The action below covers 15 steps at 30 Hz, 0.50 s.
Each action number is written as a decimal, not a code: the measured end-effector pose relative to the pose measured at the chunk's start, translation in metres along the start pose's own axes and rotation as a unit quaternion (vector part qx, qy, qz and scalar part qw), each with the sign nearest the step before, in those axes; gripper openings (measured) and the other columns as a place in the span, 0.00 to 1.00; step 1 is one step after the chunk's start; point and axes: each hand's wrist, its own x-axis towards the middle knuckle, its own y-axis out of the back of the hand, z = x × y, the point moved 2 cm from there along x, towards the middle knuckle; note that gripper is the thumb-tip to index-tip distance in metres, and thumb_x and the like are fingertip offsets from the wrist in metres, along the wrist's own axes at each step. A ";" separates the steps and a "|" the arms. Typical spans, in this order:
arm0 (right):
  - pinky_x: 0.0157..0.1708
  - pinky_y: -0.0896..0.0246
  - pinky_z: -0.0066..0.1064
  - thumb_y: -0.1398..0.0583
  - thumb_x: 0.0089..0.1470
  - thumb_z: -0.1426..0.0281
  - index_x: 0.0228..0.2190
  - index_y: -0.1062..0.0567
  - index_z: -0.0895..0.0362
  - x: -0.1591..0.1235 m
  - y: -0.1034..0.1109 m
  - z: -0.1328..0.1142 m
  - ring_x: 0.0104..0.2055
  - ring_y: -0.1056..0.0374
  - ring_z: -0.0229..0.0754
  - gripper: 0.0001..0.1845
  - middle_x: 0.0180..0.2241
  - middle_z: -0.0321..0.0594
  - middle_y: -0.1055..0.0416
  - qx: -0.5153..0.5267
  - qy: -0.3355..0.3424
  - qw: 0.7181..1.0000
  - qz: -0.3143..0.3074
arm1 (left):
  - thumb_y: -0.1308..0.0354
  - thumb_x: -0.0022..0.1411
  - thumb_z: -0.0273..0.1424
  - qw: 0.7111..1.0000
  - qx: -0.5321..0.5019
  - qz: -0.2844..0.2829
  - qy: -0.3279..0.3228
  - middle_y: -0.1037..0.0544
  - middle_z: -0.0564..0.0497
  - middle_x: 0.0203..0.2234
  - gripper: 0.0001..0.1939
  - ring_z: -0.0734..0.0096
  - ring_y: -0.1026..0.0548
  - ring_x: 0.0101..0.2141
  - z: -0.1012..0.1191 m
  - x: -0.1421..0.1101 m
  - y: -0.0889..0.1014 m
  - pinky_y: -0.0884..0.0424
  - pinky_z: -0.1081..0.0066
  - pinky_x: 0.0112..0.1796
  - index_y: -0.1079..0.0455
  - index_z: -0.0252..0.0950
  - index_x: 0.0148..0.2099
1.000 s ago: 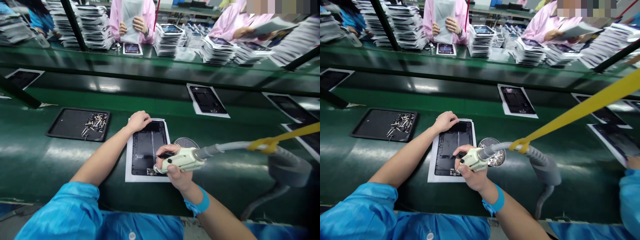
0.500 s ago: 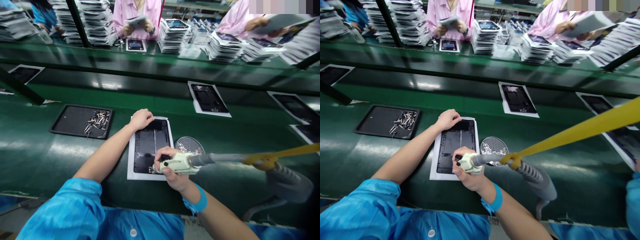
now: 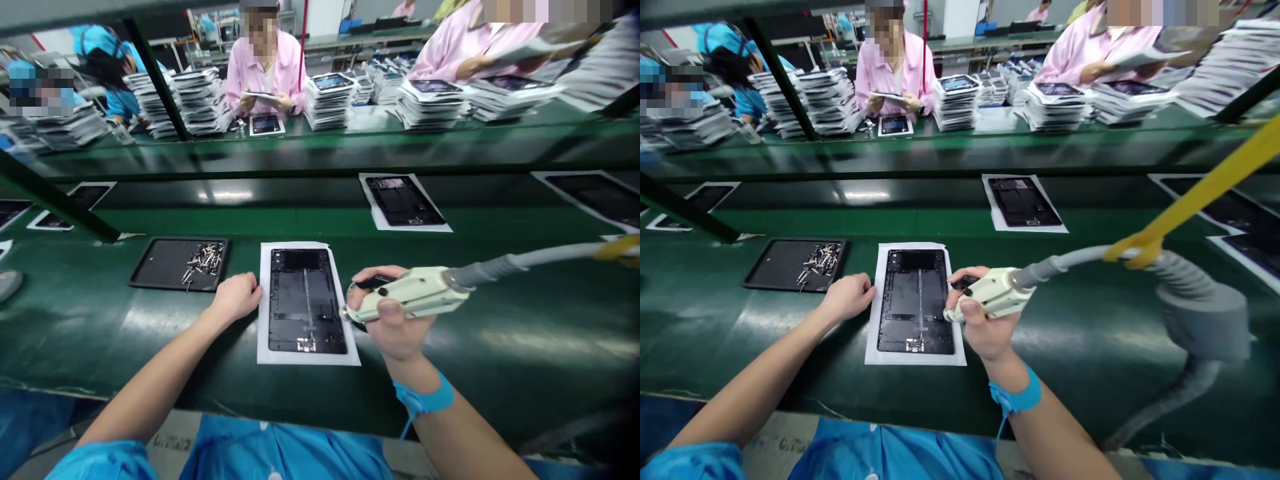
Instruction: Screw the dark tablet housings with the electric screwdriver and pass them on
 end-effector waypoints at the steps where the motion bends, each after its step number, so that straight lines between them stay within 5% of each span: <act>1: 0.17 0.30 0.29 0.30 0.55 0.57 0.43 0.26 0.52 0.003 0.002 0.000 0.21 0.28 0.36 0.19 0.36 0.37 0.24 -0.001 0.008 1.000 0.014 | 0.46 0.67 0.36 1.000 0.001 -0.016 0.003 0.18 0.46 0.30 0.11 0.57 0.20 0.35 -0.002 -0.010 -0.002 0.31 0.67 0.34 0.27 0.39 0.34; 7: 0.16 0.34 0.28 0.31 0.56 0.61 0.42 0.25 0.53 0.005 0.006 0.008 0.20 0.29 0.36 0.15 0.33 0.36 0.24 -0.013 0.016 1.000 0.016 | 0.48 0.66 0.30 0.998 -0.053 -0.035 -0.023 0.19 0.47 0.29 0.10 0.59 0.20 0.33 0.011 -0.038 -0.015 0.34 0.68 0.32 0.32 0.40 0.31; 12: 0.19 0.32 0.30 0.31 0.57 0.63 0.43 0.24 0.53 0.009 0.016 0.012 0.21 0.28 0.37 0.14 0.36 0.39 0.22 -0.038 0.038 0.998 0.034 | 0.52 0.70 0.35 0.964 -0.260 0.051 0.032 0.21 0.51 0.26 0.11 0.65 0.22 0.29 0.002 -0.019 -0.018 0.34 0.71 0.30 0.33 0.39 0.35; 15: 0.21 0.30 0.30 0.31 0.57 0.63 0.41 0.24 0.54 0.015 0.019 0.012 0.21 0.29 0.36 0.12 0.35 0.37 0.23 -0.053 0.062 0.995 0.051 | 0.48 0.67 0.43 0.926 -0.372 0.051 0.045 0.20 0.51 0.28 0.14 0.65 0.22 0.29 -0.007 0.000 -0.017 0.32 0.71 0.29 0.30 0.38 0.40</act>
